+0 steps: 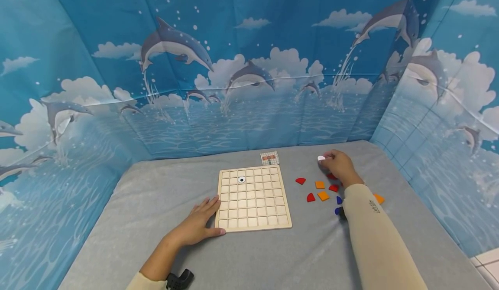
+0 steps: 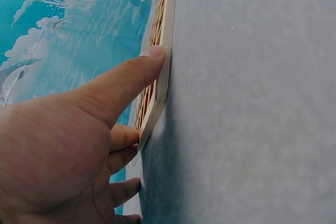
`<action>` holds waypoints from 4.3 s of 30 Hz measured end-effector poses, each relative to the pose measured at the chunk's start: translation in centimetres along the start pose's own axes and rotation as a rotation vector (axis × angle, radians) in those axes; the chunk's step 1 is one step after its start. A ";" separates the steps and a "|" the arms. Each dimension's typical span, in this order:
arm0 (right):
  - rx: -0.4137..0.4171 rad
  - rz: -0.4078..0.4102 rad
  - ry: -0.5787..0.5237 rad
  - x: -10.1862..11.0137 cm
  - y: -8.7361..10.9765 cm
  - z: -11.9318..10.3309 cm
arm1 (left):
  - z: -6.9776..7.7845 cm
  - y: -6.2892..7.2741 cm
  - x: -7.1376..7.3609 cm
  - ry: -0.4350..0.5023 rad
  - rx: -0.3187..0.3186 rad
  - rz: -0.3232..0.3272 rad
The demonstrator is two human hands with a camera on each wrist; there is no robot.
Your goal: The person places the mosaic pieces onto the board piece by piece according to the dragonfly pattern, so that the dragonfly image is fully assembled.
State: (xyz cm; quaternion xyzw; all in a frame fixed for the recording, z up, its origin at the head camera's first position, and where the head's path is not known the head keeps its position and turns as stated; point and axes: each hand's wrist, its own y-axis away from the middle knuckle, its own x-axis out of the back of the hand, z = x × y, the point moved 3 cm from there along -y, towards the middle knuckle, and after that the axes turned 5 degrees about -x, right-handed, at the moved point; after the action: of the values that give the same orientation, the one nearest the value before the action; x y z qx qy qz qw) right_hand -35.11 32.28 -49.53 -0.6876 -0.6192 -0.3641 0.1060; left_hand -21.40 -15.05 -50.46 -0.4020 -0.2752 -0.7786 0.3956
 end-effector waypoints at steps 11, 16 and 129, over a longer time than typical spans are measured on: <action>0.141 -0.055 -0.149 -1.6 1.1 -3.7 | 0.0 0.0 0.1 0.001 0.011 -0.008; 0.176 -0.094 -0.139 -2.8 1.5 -5.2 | -0.2 -0.1 0.1 -0.005 0.017 -0.015; 0.271 -0.425 -0.049 -15.7 4.7 -12.2 | -0.1 -0.4 0.3 -0.011 0.006 0.011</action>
State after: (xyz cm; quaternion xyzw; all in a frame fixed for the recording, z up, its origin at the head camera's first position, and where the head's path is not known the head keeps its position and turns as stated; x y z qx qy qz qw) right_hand -34.76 11.82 -49.35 -0.5301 -0.7954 -0.2752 0.1034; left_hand -21.82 -15.01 -50.32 -0.4066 -0.2778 -0.7732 0.3995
